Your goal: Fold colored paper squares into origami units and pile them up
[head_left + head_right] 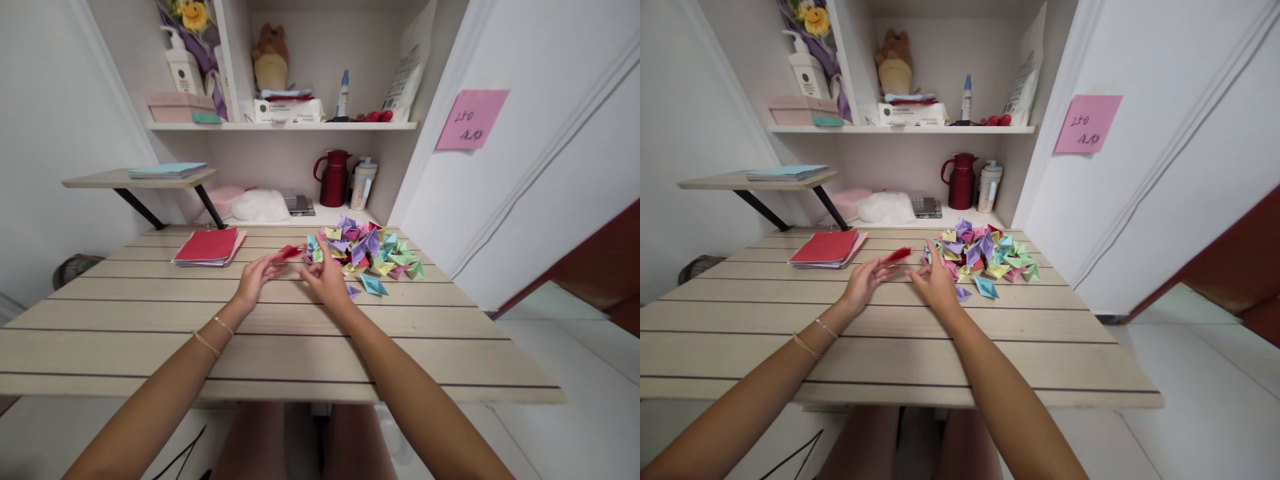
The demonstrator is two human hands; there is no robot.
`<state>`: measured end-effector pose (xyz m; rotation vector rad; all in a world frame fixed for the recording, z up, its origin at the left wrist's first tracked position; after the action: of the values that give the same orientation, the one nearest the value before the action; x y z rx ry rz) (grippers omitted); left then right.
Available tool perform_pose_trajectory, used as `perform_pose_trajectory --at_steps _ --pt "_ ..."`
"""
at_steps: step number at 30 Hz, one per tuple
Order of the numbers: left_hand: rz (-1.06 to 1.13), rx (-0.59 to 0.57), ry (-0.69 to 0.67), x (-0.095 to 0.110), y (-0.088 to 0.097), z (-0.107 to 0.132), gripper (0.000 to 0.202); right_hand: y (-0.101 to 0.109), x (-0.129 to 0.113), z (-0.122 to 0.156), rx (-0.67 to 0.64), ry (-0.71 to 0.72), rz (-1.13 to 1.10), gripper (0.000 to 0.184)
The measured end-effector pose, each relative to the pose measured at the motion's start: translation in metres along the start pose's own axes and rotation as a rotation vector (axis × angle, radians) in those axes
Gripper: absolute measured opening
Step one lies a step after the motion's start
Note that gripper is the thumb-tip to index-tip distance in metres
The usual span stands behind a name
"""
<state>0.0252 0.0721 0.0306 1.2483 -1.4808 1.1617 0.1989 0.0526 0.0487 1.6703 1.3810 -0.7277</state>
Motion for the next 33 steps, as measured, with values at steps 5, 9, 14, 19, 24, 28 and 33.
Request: perform_pose_trajectory --at_steps 5,9,14,19,24,28,33 --pt "-0.216 -0.005 -0.072 0.004 -0.003 0.003 0.028 -0.005 -0.009 0.001 -0.080 0.095 0.085 0.057" --pt "-0.240 0.041 -0.074 0.007 0.001 0.004 0.025 -0.010 -0.006 0.000 -0.107 0.062 -0.067 0.024" --pt "-0.210 0.004 -0.051 0.007 -0.003 0.006 0.032 -0.004 0.010 -0.003 0.019 -0.127 -0.253 0.034" --pt "-0.259 0.003 -0.052 0.005 -0.007 0.008 0.034 0.000 0.020 -0.004 0.122 -0.204 -0.443 0.031" --pt "-0.207 0.034 -0.060 0.006 -0.004 0.006 0.039 -0.005 0.023 -0.003 0.115 -0.234 -0.561 0.042" --pt "-0.185 0.035 -0.051 0.005 -0.002 0.004 0.052 -0.011 0.023 -0.003 0.021 -0.225 -0.494 0.036" --pt "-0.200 0.006 -0.031 -0.001 -0.002 0.001 0.043 -0.010 0.019 -0.003 0.006 -0.148 -0.350 0.032"
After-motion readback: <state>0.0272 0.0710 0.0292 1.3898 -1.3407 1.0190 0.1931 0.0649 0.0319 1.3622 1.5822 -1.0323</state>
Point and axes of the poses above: each hand's wrist, its own z-axis away from the middle knuckle, its own y-axis out of the back of the hand, x = y × z, the point moved 7 cm from there along -z, towards the middle knuckle, and after that the axes turned 11 degrees about -z, right-handed, at the moved point
